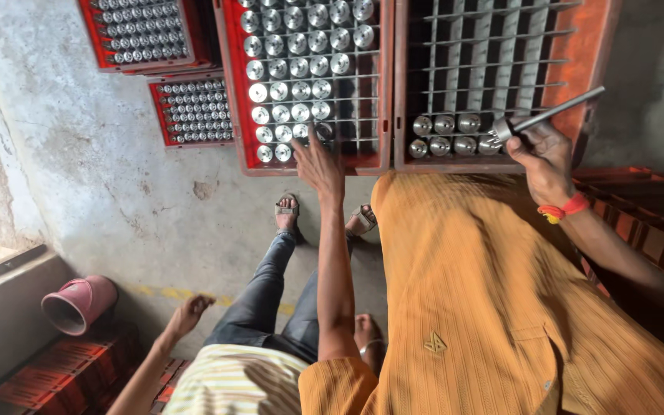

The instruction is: The person picks metal dome-shaped caps from a red tray and fits each one onto a metal shaft held in the other hand, then places the assembled units into a slotted grid tray, repeating the cycle for many parts.

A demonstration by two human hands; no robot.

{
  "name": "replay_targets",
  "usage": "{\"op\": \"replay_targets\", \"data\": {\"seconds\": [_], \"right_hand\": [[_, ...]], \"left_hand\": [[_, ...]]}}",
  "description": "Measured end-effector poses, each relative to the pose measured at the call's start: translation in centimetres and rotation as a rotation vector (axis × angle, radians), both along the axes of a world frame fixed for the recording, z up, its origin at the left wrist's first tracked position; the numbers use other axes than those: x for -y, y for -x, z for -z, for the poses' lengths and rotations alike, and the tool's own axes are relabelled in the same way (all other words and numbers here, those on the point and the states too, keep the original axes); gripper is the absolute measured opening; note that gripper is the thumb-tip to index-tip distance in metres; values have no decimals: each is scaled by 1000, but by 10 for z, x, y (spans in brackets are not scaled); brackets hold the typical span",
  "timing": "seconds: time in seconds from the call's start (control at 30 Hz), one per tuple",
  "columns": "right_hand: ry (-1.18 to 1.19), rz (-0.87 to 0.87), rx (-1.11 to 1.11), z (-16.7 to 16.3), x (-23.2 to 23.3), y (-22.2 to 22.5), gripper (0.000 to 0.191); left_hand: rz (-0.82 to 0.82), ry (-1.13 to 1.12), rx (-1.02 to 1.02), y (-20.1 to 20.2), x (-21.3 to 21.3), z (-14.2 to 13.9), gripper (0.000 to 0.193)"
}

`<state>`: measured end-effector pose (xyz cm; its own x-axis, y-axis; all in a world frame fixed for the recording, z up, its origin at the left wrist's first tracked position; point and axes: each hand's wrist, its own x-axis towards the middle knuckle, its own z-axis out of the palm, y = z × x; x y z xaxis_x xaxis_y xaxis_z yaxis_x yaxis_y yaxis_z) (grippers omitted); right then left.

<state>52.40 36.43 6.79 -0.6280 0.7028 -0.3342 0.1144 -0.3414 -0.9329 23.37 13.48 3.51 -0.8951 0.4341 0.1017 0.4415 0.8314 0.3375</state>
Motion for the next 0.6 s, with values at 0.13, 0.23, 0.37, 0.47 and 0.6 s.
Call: {"op": "replay_targets", "data": {"seconds": [0.13,0.23,0.37,0.47,0.6], "right_hand": [[-6,-59,32,3,8,14,29],[20,-71,32,1,15,11,32],[48,-63,2,-2,27,5,32],[47,-117,-31,-4,34,19,33],[65,-215,-70,-19,42,48,39]], "left_hand": [[31,64,197,18,1,-7,44],[101,-136,247,26,33,-35,45],[75,-787,290,33,71,-55,44],[-312,-1606,1070,25,53,-36,56],[-625,-988,970,-24,-2,-14,46]]}}
